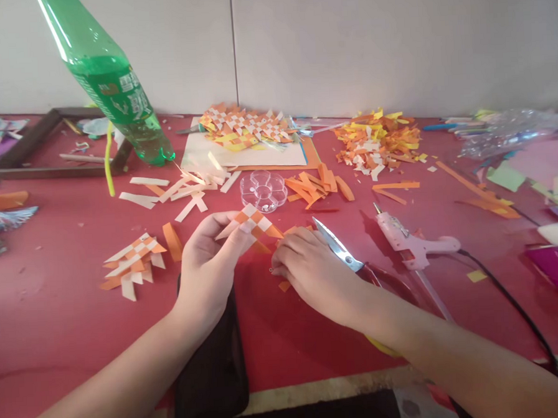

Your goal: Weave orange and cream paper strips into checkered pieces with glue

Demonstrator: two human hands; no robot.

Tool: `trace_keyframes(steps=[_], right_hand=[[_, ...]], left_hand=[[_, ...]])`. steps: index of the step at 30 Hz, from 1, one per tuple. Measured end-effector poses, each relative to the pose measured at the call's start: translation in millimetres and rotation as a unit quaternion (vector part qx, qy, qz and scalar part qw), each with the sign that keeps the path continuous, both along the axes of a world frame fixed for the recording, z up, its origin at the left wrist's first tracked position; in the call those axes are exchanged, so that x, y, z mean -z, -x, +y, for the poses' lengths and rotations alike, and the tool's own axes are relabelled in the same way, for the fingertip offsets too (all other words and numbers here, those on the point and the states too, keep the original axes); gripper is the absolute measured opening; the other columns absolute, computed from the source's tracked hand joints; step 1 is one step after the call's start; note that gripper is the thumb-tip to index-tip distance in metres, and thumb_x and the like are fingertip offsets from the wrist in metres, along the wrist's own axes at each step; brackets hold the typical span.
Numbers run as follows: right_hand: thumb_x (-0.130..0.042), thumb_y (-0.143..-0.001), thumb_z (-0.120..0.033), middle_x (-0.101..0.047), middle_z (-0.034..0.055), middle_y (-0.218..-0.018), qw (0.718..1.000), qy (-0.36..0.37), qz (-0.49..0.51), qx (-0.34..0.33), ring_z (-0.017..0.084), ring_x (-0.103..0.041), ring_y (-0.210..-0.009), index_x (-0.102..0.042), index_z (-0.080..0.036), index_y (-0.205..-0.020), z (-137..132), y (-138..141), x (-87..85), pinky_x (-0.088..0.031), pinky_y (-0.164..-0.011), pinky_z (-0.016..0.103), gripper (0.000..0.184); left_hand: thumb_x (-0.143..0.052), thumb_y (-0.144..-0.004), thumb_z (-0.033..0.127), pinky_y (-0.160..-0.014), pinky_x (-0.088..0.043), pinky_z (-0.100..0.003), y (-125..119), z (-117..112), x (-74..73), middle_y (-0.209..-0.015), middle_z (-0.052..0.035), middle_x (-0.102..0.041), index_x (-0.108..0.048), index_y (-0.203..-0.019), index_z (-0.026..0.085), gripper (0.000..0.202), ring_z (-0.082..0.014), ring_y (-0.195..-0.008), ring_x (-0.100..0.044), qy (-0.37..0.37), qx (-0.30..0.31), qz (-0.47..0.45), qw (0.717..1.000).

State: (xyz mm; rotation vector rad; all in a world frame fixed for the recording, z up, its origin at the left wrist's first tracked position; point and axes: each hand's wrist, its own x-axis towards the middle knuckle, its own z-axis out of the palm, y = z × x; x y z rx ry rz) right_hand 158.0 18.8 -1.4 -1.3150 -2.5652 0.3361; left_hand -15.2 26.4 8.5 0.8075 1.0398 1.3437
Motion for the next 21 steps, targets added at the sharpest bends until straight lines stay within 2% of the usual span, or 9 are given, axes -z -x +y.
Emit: trace_keyframes(steps=[2,5,8,10,16,19,21], right_hand=[[-0.054,-0.091,-0.007,-0.064,0.0063,-0.086,1.000,-0.009,0.011,0.001,0.021,-0.056,-0.088,-0.061,-0.015,-0.082,-3.7,-3.7,-3.4,-0.045,-0.081,0.037,0.014],[-0.049,-0.094,-0.009,-0.064,0.0037,-0.082,0.995,-0.011,0.103,-0.004,0.015,-0.058,-0.078,-0.059,-0.017,-0.086,-10.9,-12.0,-15.1,-0.048,-0.072,0.029,0.015],[-0.054,-0.094,-0.012,-0.068,0.0005,-0.081,0.978,-0.027,0.207,-0.005,0.011,-0.063,-0.076,-0.060,-0.019,-0.088,-15.9,-19.8,-26.7,-0.052,-0.071,0.023,0.011],[-0.061,-0.091,-0.013,-0.072,-0.0010,-0.083,0.967,-0.032,0.252,0.020,0.009,-0.066,-0.077,-0.064,-0.020,-0.087,-16.7,-22.7,-29.9,-0.054,-0.073,0.021,0.009],[-0.071,-0.084,-0.016,-0.075,-0.0023,-0.082,0.932,0.020,0.351,0.082,0.011,-0.072,-0.074,-0.067,-0.023,-0.086,-15.9,-20.9,-22.4,-0.058,-0.069,0.022,0.008],[-0.074,-0.081,-0.016,-0.075,-0.0031,-0.083,0.903,0.050,0.414,0.105,0.013,-0.073,-0.075,-0.066,-0.024,-0.091,-17.5,-20.9,-18.7,-0.061,-0.069,0.023,0.015],[-0.076,-0.080,-0.016,-0.076,-0.0033,-0.085,0.894,0.055,0.431,0.111,0.013,-0.074,-0.077,-0.068,-0.025,-0.093,-18.5,-23.0,-18.7,-0.062,-0.072,0.023,0.017]], left_hand=[[-0.074,-0.083,0.025,-0.069,-0.046,-0.018,-0.6,-1.1,-1.0,-0.072,0.0047,-0.058,-0.063,-0.083,0.019,0.012,-0.0074,-0.067,-0.053,0.007,0.006,-0.004,1.000],[-0.074,-0.082,0.025,-0.065,-0.045,-0.017,-1.4,-2.7,-2.6,-0.070,0.0053,-0.058,-0.062,-0.081,0.019,0.013,-0.0067,-0.063,-0.053,0.020,0.015,-0.002,1.000],[-0.073,-0.083,0.027,-0.061,-0.045,-0.017,-1.5,-3.9,-1.4,-0.069,0.0049,-0.059,-0.064,-0.082,0.019,0.013,-0.0064,-0.060,-0.052,0.041,0.042,0.024,0.998],[-0.072,-0.084,0.029,-0.061,-0.045,-0.017,-1.2,-5.1,0.8,-0.071,0.0041,-0.062,-0.065,-0.086,0.019,0.013,-0.0068,-0.061,-0.054,0.056,0.064,0.063,0.994],[-0.074,-0.083,0.037,-0.069,-0.051,-0.019,-0.2,-11.8,3.4,-0.082,0.0012,-0.070,-0.068,-0.090,0.021,0.019,-0.0116,-0.077,-0.065,0.071,0.116,0.131,0.982],[-0.075,-0.082,0.038,-0.067,-0.053,-0.019,-1.9,-14.1,1.9,-0.083,0.0000,-0.072,-0.068,-0.089,0.020,0.020,-0.0123,-0.075,-0.067,0.080,0.126,0.125,0.981],[-0.076,-0.081,0.037,-0.064,-0.054,-0.019,-4.1,-14.6,0.5,-0.079,0.0002,-0.072,-0.068,-0.087,0.020,0.019,-0.0123,-0.072,-0.067,0.100,0.133,0.090,0.982]])
